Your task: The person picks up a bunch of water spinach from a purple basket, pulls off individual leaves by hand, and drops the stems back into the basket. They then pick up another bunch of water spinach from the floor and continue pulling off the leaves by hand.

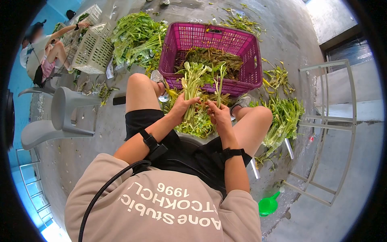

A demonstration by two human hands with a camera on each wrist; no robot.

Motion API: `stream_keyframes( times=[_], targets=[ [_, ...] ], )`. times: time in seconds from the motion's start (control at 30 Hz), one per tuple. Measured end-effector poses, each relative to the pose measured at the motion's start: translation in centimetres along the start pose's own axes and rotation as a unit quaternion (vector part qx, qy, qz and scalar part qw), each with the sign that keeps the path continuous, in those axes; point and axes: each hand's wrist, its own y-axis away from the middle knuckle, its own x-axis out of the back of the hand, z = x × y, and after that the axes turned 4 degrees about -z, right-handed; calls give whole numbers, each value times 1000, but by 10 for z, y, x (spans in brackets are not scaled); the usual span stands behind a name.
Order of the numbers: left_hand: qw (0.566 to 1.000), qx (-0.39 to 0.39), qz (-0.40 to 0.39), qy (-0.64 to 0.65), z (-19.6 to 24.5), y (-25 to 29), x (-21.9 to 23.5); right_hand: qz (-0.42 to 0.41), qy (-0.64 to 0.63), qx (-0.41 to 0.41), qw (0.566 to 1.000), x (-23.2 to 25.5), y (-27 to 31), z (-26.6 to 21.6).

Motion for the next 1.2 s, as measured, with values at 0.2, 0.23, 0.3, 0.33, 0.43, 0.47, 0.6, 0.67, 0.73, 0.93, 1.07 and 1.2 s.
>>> stream_keyframes(
  times=[0.2,0.23,0.3,0.33,0.43,0.47,0.6,0.67,0.73,0.93,1.07,1.2],
  targets=[
    [1000,6,2,-2,1,1,-1,-3,4,7,1000,2,-1,2],
    [1000,6,0,0,1,1,0,-4,3,8,1000,2,-1,2],
    [1000,5,2,-1,1,1,-1,-1,3,7,1000,2,-1,2],
    [1000,4,5,-1,1,1,-1,1,2,6,1000,2,-1,2],
    [1000,5,6,-4,3,2,-2,3,6,4,1000,1,-1,1],
    [1000,5,6,-4,3,2,-2,3,6,5,1000,2,-1,1],
    [1000,9,5,-7,2,0,-1,-12,24,2,1000,5,-3,2],
    [1000,6,5,-7,1,-1,0,-13,23,2,1000,5,-4,2],
    [1000,0,5,0,-1,-2,0,0,10,8,1000,3,-4,3],
    [1000,5,4,-4,-2,-2,1,-12,17,-4,1000,3,-1,-1],
    [1000,-9,0,-12,-7,-5,4,-12,12,-7,1000,4,-1,1],
    [1000,-12,7,-8,-7,-5,3,-14,14,-4,1000,1,1,-2]
  ],
)
